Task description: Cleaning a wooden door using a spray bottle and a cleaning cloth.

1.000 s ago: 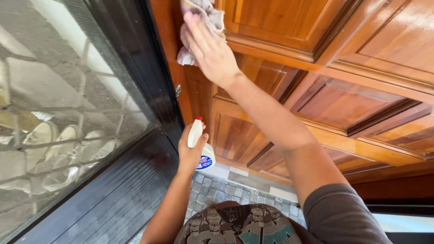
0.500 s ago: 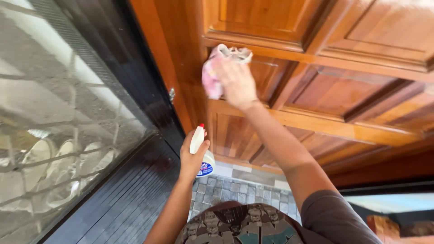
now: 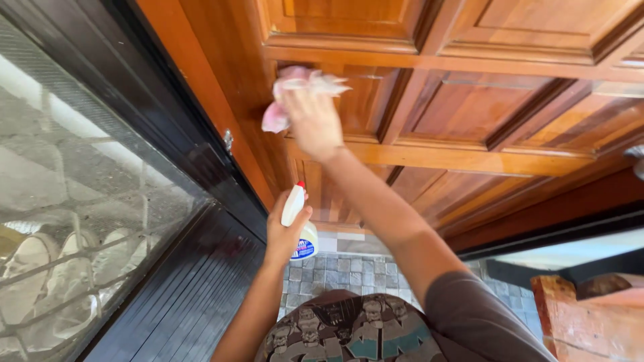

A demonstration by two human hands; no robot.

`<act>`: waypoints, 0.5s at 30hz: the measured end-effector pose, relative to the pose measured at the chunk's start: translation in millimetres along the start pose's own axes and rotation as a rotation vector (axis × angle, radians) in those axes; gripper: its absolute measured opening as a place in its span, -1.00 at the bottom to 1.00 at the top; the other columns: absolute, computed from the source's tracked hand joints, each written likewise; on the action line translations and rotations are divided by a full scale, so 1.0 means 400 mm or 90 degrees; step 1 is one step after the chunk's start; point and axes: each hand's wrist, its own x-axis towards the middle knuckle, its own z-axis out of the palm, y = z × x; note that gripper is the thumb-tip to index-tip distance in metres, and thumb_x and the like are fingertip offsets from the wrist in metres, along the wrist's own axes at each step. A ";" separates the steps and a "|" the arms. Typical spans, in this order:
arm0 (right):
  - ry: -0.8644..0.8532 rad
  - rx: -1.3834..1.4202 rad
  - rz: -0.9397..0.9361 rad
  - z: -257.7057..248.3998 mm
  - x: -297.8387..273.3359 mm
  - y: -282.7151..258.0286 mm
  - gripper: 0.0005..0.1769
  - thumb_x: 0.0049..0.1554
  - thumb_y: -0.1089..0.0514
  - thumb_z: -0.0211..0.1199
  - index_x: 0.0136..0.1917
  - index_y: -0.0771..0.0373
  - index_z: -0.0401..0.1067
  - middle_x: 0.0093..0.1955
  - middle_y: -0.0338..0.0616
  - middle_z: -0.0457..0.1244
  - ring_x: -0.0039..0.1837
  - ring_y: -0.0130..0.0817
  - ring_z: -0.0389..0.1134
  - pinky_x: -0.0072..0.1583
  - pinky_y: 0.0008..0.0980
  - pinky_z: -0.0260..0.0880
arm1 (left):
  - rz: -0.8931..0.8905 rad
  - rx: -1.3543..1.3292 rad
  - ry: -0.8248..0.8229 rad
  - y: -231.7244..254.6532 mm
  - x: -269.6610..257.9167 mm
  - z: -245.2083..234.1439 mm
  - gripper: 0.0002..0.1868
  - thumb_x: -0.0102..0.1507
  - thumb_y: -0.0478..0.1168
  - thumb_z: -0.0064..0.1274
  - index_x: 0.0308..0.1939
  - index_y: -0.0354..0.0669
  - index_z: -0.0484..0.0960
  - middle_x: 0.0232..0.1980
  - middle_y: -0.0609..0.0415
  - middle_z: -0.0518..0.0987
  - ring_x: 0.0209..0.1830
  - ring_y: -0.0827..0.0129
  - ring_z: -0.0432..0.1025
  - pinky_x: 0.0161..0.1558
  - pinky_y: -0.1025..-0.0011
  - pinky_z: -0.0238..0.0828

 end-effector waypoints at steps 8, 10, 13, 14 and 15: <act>-0.084 -0.127 -0.167 0.182 -0.320 0.133 -0.39 0.11 0.10 0.14 0.44 0.11 0.38 0.43 -0.12 0.21 0.52 -0.10 0.17 0.53 0.04 0.04 | -0.017 -0.001 -0.038 0.004 0.009 0.035 -0.56 0.24 -0.37 0.16 0.20 -0.29 0.53 0.09 0.03 0.64 0.10 0.43 0.50 0.16 0.46 0.41; -0.098 -0.129 -0.153 0.143 -0.374 0.187 -0.46 0.11 0.07 0.14 0.37 0.07 0.42 0.40 -0.12 0.21 0.51 -0.09 0.18 0.55 0.05 0.03 | -0.018 -0.014 -0.055 -0.004 0.015 0.057 -0.57 0.24 -0.37 0.16 0.20 -0.29 0.53 0.09 0.03 0.63 0.12 0.42 0.50 0.19 0.45 0.41; -0.112 -0.157 -0.072 0.058 -0.452 0.283 -0.53 0.13 0.07 0.16 0.32 0.06 0.45 0.39 -0.15 0.23 0.48 -0.11 0.20 0.53 0.04 0.04 | -0.047 -0.033 -0.095 -0.004 0.017 0.092 -0.57 0.26 -0.37 0.15 0.22 -0.29 0.54 0.11 0.03 0.62 0.14 0.42 0.48 0.18 0.46 0.39; -0.075 -0.168 -0.102 0.017 -0.464 0.328 -0.55 0.10 0.06 0.15 0.27 0.06 0.47 0.37 -0.13 0.26 0.45 -0.15 0.22 0.52 0.01 0.06 | -0.039 -0.034 -0.107 -0.004 0.029 0.111 -0.55 0.24 -0.38 0.15 0.23 -0.28 0.53 0.11 0.04 0.62 0.15 0.42 0.48 0.18 0.46 0.40; -0.039 -0.179 -0.134 -0.025 -0.477 0.371 -0.56 0.08 0.06 0.14 0.22 0.06 0.50 0.36 -0.11 0.29 0.43 -0.19 0.24 0.51 -0.03 0.08 | -0.032 -0.034 -0.120 -0.003 0.041 0.131 -0.53 0.23 -0.38 0.15 0.24 -0.27 0.51 0.12 0.04 0.61 0.16 0.42 0.48 0.17 0.46 0.40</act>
